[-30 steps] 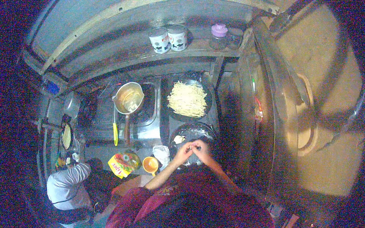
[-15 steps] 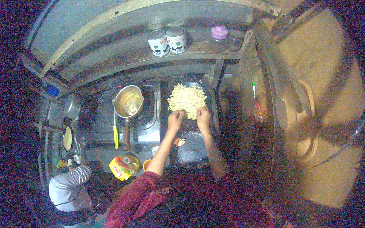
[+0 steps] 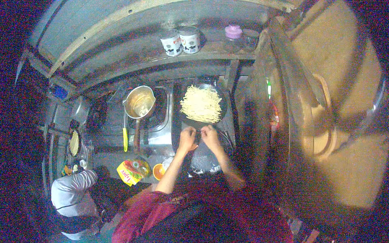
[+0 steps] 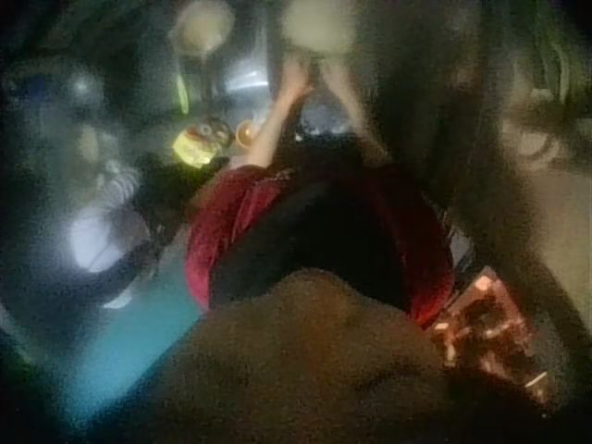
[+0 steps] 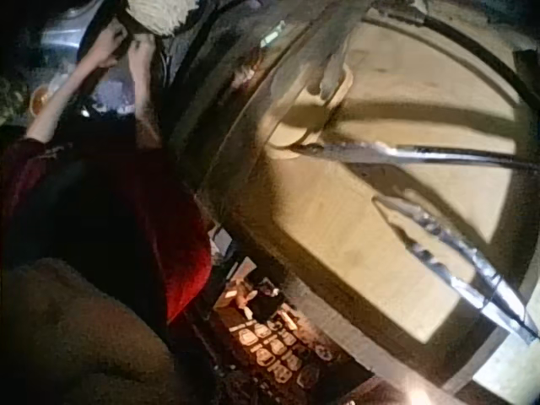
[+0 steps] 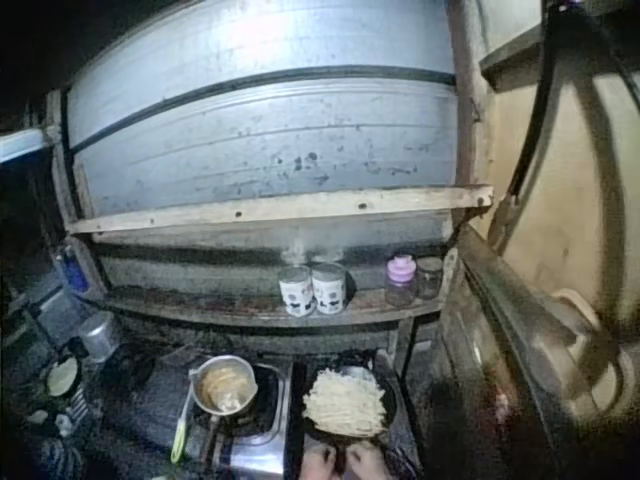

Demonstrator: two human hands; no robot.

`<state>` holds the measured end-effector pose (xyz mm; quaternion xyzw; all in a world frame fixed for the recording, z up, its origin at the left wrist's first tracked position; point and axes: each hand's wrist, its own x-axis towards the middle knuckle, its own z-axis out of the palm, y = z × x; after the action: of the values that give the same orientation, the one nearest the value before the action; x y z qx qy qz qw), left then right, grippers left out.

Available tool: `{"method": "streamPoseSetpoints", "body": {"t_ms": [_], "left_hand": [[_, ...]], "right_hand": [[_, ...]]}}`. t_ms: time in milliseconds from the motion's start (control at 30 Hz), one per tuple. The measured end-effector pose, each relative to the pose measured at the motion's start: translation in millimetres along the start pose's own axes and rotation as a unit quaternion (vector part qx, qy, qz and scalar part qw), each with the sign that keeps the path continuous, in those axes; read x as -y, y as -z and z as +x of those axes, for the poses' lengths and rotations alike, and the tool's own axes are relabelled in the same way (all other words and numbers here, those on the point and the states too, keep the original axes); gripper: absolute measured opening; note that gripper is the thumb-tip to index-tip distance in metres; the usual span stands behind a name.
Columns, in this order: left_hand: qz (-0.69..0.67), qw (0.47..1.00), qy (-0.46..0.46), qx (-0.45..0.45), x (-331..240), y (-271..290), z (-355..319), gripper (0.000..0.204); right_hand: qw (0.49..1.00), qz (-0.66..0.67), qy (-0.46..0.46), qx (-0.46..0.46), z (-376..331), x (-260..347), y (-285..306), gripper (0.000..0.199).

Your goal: The person repeatedly flattens small pieces of dough on a floured black tray using their hands. They press and shape the dough into thin, round discs. A stack of prepared dough is visible nearby, and a pot sits on the stove.

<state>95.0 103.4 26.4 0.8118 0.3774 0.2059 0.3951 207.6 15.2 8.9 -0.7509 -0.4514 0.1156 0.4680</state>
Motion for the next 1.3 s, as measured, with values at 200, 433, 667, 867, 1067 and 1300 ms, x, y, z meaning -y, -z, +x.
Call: {"method": "streamPoseSetpoints", "body": {"t_ms": [200, 433, 667, 867, 1067, 1300], "left_hand": [[0.049, 0.998, -0.02, 0.027, 4, 1, -56, 0.013], [0.045, 0.993, -0.102, -0.043, 4, -2, -72, 0.01], [0.082, 0.988, -0.115, -0.063, 6, -2, -74, 0.009], [0.009, 0.998, -0.044, -0.037, 12, -3, -73, 0.007], [0.023, 0.996, -0.053, -0.063, -1, 5, -81, 0.007], [0.046, 0.996, -0.066, -0.033, 10, 7, -82, 0.01]], "right_hand": [[0.988, 0.102, -0.019, 0.111, -42, 24, -9, 0.016], [0.995, 0.004, -0.017, 0.095, -54, 21, -18, 0.008], [0.959, 0.053, -0.057, 0.272, -71, 26, 19, 0.009], [0.981, -0.004, 0.021, 0.193, -106, 16, 39, 0.006], [0.973, -0.191, 0.034, 0.122, -120, 24, 48, 0.008], [0.966, -0.208, 0.097, 0.118, -139, 28, 50, 0.012]]}}
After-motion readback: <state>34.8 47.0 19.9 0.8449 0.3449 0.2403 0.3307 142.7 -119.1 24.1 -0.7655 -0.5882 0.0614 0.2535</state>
